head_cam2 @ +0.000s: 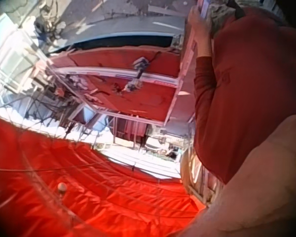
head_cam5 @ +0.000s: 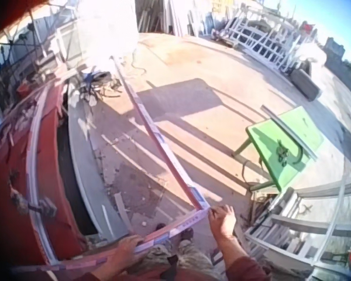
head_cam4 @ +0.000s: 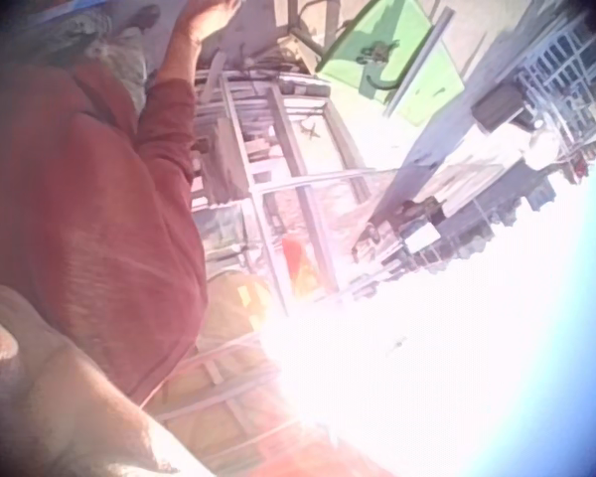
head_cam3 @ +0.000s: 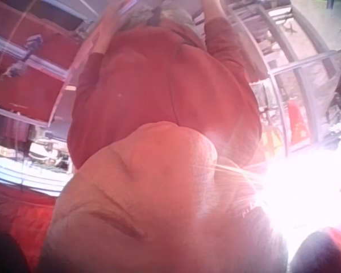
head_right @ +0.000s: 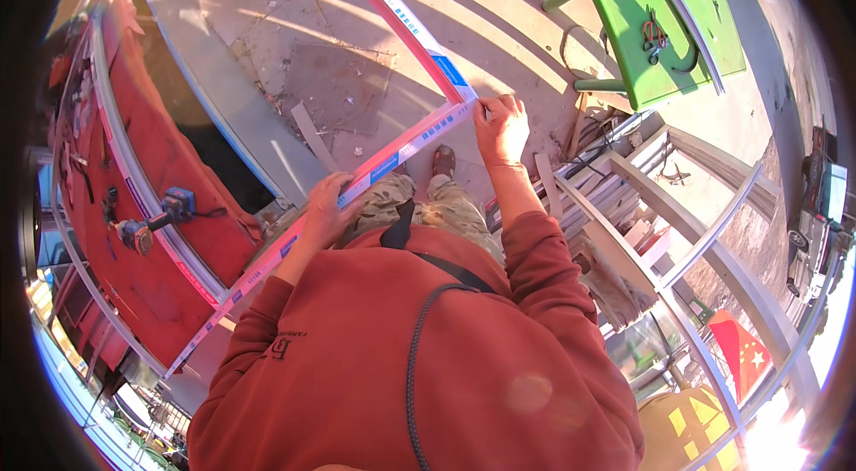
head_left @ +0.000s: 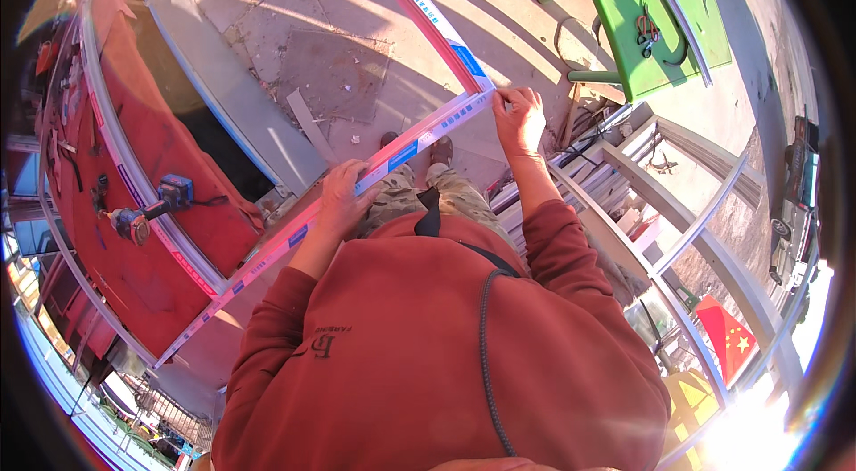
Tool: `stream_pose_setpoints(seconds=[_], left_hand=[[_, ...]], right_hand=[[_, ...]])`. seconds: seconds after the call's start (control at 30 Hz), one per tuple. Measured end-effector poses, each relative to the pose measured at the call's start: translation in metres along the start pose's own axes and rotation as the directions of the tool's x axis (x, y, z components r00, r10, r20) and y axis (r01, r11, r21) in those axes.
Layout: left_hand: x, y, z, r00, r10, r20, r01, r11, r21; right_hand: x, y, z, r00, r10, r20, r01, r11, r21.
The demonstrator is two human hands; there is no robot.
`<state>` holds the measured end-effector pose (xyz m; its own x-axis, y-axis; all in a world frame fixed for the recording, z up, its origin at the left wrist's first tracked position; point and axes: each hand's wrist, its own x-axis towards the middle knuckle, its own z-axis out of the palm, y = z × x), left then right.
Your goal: The person assembles a rectangular metal frame by joining four aluminum extrusions with a cordless drill. They position the pieces on a workbench, align the corners, and drive screws to secure the joints. The completed frame is lifted and inspected.
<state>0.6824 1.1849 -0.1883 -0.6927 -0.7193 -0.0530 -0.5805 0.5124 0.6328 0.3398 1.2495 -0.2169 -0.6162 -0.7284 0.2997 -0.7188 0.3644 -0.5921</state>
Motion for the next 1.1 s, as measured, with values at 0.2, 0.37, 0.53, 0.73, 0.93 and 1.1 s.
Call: stream_pose_setpoints(seconds=[0.2,0.37,0.53,0.73,0.93,1.1], left_hand=[[0.036,0.003,0.007,0.989,0.121,0.085,-0.118,0.992,-0.038],[0.047,-0.001,0.007,0.976,0.161,0.145,-0.144,0.982,-0.123],[0.041,-0.022,-0.013,0.99,0.088,0.112,-0.068,0.982,-0.175],[0.003,-0.075,-0.092,0.817,-0.226,-0.531,0.133,0.969,-0.209],[-0.082,-0.169,-0.113,-0.161,-0.724,-0.67,0.147,0.654,-0.742],[-0.091,-0.241,-0.213,-0.012,-0.529,-0.849,0.259,0.818,-0.514]], right_hand=[[0.004,-0.005,0.002,0.998,-0.054,-0.014,0.051,0.981,-0.188],[-0.058,-0.078,0.006,0.896,-0.14,0.421,0.053,0.976,0.212],[-0.045,-0.111,-0.007,0.421,-0.062,0.905,-0.434,0.862,0.261],[-0.019,-0.091,0.002,0.592,0.126,0.796,-0.52,0.815,0.258],[0.002,-0.134,0.03,0.528,-0.076,0.846,-0.389,0.864,0.32],[0.006,-0.17,0.047,0.423,-0.133,0.896,-0.29,0.917,0.274]])
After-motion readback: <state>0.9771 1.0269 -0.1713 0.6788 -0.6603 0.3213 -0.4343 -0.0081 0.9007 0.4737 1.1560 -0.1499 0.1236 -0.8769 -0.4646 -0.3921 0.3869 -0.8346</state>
